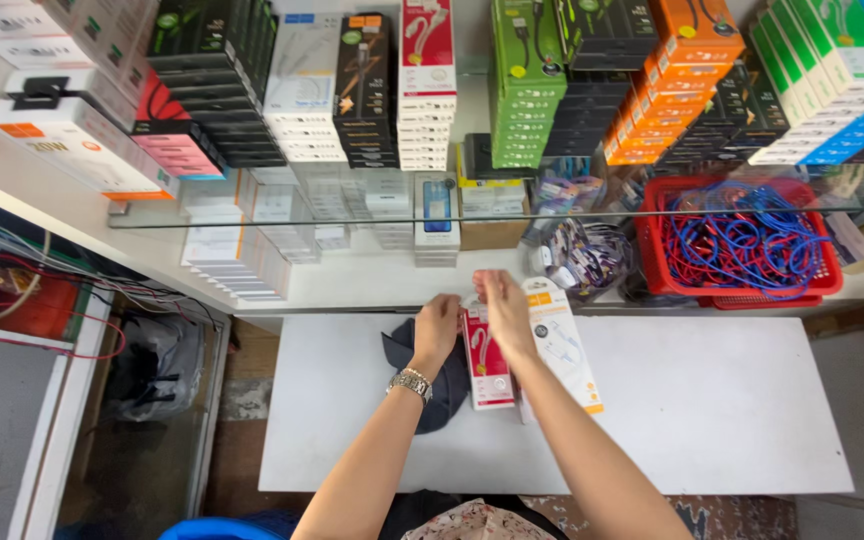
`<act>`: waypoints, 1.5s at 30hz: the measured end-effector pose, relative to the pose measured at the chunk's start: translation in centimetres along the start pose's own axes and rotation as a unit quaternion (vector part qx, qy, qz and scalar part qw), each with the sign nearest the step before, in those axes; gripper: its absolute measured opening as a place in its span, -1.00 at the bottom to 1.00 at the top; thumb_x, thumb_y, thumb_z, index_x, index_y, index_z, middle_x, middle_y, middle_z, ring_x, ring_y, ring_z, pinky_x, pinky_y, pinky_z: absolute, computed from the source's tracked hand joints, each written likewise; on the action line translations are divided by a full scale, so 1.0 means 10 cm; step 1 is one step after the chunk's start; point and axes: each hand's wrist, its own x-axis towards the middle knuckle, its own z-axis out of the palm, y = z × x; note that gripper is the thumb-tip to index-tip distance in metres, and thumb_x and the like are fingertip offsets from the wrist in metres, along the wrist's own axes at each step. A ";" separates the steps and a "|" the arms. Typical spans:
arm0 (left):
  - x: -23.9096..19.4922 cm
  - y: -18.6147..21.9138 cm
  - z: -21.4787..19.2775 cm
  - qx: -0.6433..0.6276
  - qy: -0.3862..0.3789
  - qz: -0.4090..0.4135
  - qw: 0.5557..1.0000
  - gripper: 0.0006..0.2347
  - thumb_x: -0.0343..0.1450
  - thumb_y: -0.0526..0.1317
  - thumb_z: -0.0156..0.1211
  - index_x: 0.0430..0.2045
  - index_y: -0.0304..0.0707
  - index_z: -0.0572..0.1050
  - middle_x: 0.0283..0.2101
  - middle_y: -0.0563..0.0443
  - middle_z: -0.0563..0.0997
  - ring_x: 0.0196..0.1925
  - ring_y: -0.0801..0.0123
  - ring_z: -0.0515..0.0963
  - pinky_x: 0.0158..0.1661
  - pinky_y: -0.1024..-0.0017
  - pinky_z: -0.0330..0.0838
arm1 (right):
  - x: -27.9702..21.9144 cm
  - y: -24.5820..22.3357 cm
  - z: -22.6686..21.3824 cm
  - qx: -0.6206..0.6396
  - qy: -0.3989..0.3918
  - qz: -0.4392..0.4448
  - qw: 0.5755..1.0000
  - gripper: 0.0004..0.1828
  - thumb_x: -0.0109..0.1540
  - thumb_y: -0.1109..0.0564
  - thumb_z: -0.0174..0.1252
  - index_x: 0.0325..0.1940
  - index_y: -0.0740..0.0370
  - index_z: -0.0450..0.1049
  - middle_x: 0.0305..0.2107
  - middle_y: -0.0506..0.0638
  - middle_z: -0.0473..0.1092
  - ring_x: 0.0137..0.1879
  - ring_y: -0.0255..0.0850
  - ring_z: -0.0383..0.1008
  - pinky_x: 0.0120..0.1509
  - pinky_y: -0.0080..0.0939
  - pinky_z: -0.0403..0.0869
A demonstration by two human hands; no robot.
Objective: The person wipes the surfaces of small product boxes with a dark cloth and places them on a glass shelf. They handle multiple boxes one at a time, wiping each before stacking them on the shelf.
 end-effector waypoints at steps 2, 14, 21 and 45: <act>-0.03 -0.31 0.17 0.056 -0.024 -0.068 0.996 -0.66 0.50 -0.08 0.04 -0.04 -0.37 0.56 -0.23 -0.21 0.71 -0.19 0.16 0.72 -0.14 0.32 0.54 | -0.28 0.27 -0.02 -0.040 0.010 0.004 0.999 -0.39 0.39 -0.24 -0.10 0.09 0.38 0.46 -0.08 0.21 0.53 0.08 -0.06 0.51 0.19 -0.12 0.41; -0.34 -1.22 0.62 -0.176 -0.063 -0.166 0.968 -0.61 0.48 -0.13 -0.05 0.11 -0.36 0.50 0.10 -0.21 0.64 0.09 0.22 0.63 0.05 0.34 0.47 | -0.76 1.18 -0.04 -0.114 -0.039 0.146 0.982 -0.26 0.34 -0.32 -0.10 0.34 0.32 0.27 0.20 0.34 0.33 0.35 0.18 0.32 0.40 0.03 0.27; -0.42 -0.83 0.40 -0.175 0.045 -0.157 0.971 -0.65 0.45 -0.22 0.20 0.11 -0.36 0.38 -0.01 -0.14 0.63 -0.08 0.38 0.63 -0.10 0.40 0.53 | -0.92 0.75 -0.07 -0.067 -0.075 0.115 0.988 -0.22 0.36 -0.35 -0.15 0.43 0.29 0.16 0.26 0.31 0.25 0.39 0.16 0.24 0.42 0.02 0.23; -0.78 -0.25 -1.28 -0.033 0.101 -0.064 0.992 -0.76 0.49 -0.18 0.17 -0.03 -0.31 0.53 -0.22 -0.13 0.64 -0.24 0.28 0.55 -0.21 0.25 0.50 | -0.32 -0.03 0.45 0.151 -0.212 0.082 0.962 -0.30 0.10 0.16 0.25 0.31 0.01 0.21 -0.03 0.03 0.45 0.13 -0.17 0.48 0.22 -0.16 0.42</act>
